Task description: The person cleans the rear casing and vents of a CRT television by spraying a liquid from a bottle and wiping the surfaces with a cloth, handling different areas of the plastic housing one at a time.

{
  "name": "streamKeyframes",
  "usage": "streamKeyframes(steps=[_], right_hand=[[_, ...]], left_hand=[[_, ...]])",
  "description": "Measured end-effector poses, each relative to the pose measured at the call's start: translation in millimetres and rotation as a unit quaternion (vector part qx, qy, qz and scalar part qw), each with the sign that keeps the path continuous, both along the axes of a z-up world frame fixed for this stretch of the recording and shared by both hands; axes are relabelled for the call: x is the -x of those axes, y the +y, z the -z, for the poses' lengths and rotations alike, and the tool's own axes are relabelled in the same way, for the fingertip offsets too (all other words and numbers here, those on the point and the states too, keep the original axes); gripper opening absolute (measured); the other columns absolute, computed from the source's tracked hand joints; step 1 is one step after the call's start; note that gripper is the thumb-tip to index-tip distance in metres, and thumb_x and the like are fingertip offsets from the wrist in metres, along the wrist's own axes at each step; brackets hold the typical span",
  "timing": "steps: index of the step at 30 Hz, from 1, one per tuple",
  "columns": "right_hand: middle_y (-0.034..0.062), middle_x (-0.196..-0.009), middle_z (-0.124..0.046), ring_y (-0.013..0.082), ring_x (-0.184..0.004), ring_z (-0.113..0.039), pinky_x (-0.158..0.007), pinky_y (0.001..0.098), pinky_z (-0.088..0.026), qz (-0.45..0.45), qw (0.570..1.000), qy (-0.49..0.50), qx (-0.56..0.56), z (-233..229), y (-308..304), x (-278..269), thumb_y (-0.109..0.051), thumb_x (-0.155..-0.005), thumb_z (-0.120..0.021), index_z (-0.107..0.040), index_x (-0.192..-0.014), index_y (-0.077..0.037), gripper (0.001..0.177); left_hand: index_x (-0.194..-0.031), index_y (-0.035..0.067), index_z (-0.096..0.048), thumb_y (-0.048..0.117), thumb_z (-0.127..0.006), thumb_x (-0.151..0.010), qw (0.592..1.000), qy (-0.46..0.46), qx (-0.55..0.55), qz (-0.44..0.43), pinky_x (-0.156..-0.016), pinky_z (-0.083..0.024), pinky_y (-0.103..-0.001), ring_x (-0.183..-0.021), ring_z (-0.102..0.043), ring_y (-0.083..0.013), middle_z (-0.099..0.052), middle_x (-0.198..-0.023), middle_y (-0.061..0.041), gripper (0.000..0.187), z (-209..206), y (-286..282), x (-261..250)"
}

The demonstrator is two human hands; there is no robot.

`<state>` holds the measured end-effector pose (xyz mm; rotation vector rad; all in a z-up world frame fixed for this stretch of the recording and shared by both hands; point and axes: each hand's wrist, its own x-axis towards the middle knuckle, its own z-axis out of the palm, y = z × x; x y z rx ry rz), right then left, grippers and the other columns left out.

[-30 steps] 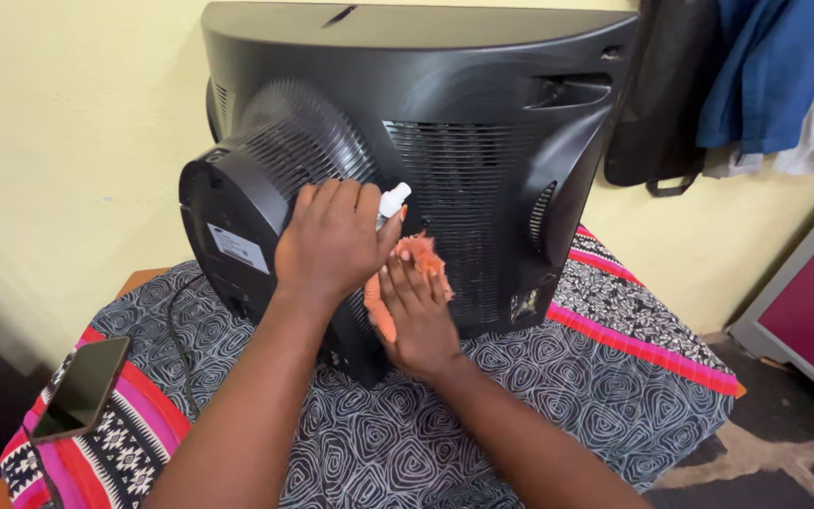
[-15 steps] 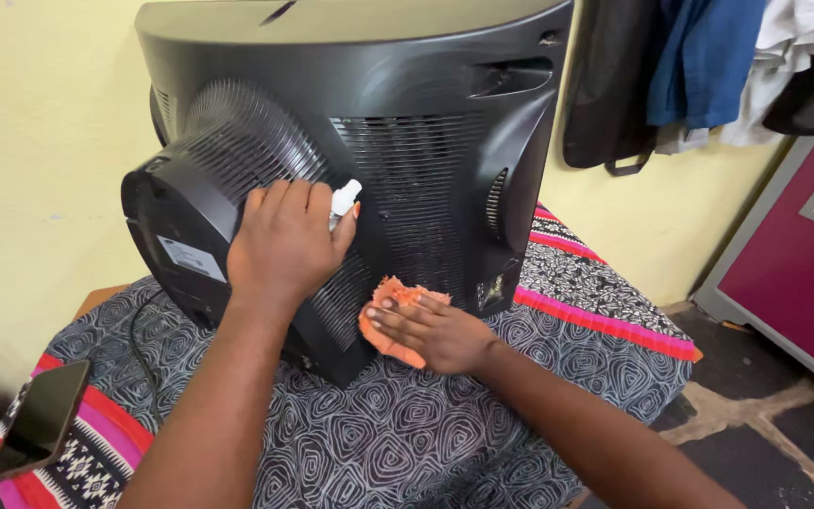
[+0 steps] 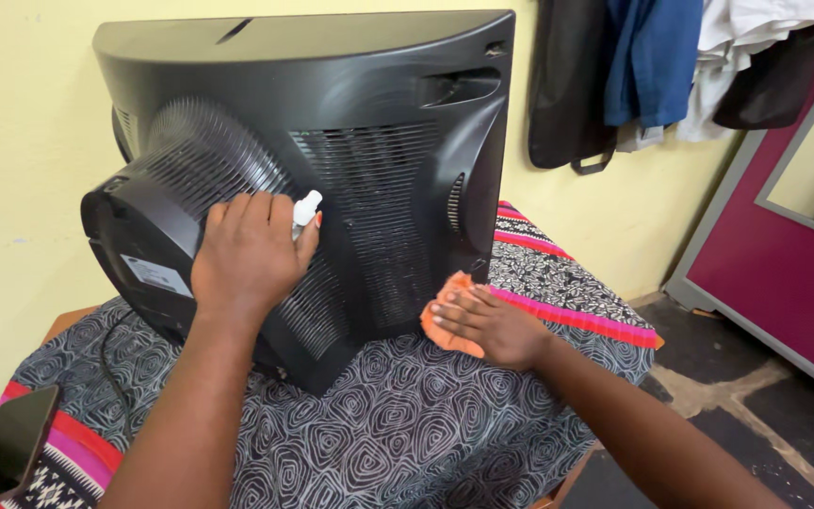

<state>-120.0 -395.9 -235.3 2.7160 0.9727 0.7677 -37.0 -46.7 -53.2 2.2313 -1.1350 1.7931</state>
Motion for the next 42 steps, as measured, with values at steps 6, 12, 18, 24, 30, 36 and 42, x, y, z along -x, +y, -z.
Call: streamKeyframes(steps=[6, 12, 18, 24, 30, 36, 42], right_hand=[[0.0066, -0.154, -0.055, 0.0250, -0.149, -0.045, -0.122, 0.0449, -0.033, 0.061, 0.984, 0.092, -0.139, 7, -11, 23, -0.032, -0.096, -0.056, -0.052, -0.147, -0.011, 0.055], [0.0161, -0.137, -0.063, 0.0280, -0.125, -0.063, -0.104, 0.0429, -0.052, 0.026, 0.537, 0.008, -0.843, 32, -37, 24, -0.038, -0.104, -0.044, -0.047, -0.145, 0.001, 0.058], [0.0153, -0.145, -0.053, 0.0279, -0.132, -0.055, -0.105, 0.0410, -0.049, 0.134, 0.507, -0.041, -0.850, 19, -30, -17, -0.036, -0.102, -0.043, -0.042, -0.151, -0.010, 0.056], [0.0238, -0.174, 0.000, 0.0392, -0.161, -0.001, -0.127, 0.0448, -0.003, 0.104, 0.766, -0.106, -0.626, 43, 50, -55, -0.037, -0.111, -0.037, -0.006, -0.165, 0.002, 0.073], [0.0224, -0.173, 0.006, 0.0370, -0.161, 0.005, -0.127, 0.0445, -0.006, 0.156, 0.817, -0.025, -0.554, 67, 67, -28, -0.027, -0.107, -0.044, -0.015, -0.162, 0.001, 0.069], [0.0205, -0.172, -0.002, 0.0377, -0.159, 0.003, -0.127, 0.0440, -0.008, 0.183, 0.855, 0.008, -0.485, 69, 74, -16, -0.025, -0.106, -0.048, -0.014, -0.162, 0.001, 0.070], [0.0236, -0.165, -0.043, 0.0346, -0.157, -0.035, -0.126, 0.0420, -0.025, 0.123, 0.781, 0.016, -0.612, 75, 64, -13, -0.026, -0.111, -0.041, -0.048, -0.154, -0.001, 0.050]], left_hand=[[-0.084, 0.009, -0.060, 0.038, -0.072, -0.095, 1.000, 0.002, 0.002, -0.006, -0.075, -0.047, -0.044, -0.080, -0.061, -0.0274, -0.061, -0.082, -0.008, 0.033, 1, 0, -1], [-0.084, 0.009, -0.060, 0.037, -0.072, -0.095, 1.000, 0.001, 0.011, 0.008, -0.075, -0.046, -0.044, -0.080, -0.061, -0.0272, -0.061, -0.082, -0.007, 0.032, 2, 1, -1], [-0.083, 0.009, -0.060, 0.036, -0.074, -0.095, 1.000, 0.004, 0.013, 0.016, -0.074, -0.046, -0.044, -0.078, -0.060, -0.0266, -0.060, -0.081, -0.007, 0.032, 1, 0, 1], [-0.082, 0.009, -0.060, 0.037, -0.073, -0.095, 1.000, 0.001, 0.013, 0.011, -0.074, -0.046, -0.044, -0.078, -0.060, -0.0272, -0.060, -0.080, -0.007, 0.033, 1, 0, 1], [-0.083, 0.009, -0.061, 0.038, -0.072, -0.095, 1.000, 0.002, 0.011, 0.007, -0.073, -0.045, -0.044, -0.079, -0.061, -0.0278, -0.061, -0.080, -0.008, 0.033, 0, 0, 4], [-0.089, 0.007, -0.061, 0.033, -0.070, -0.098, 0.999, 0.033, 0.028, 0.029, -0.075, -0.046, -0.046, -0.082, -0.063, -0.0294, -0.063, -0.085, -0.009, 0.029, -1, 1, 5], [-0.113, -0.003, -0.060, 0.019, -0.064, -0.104, 0.946, 0.178, 0.205, 0.176, -0.076, -0.048, -0.053, -0.091, -0.063, -0.0428, -0.065, -0.101, -0.021, 0.024, 19, -14, 18]])
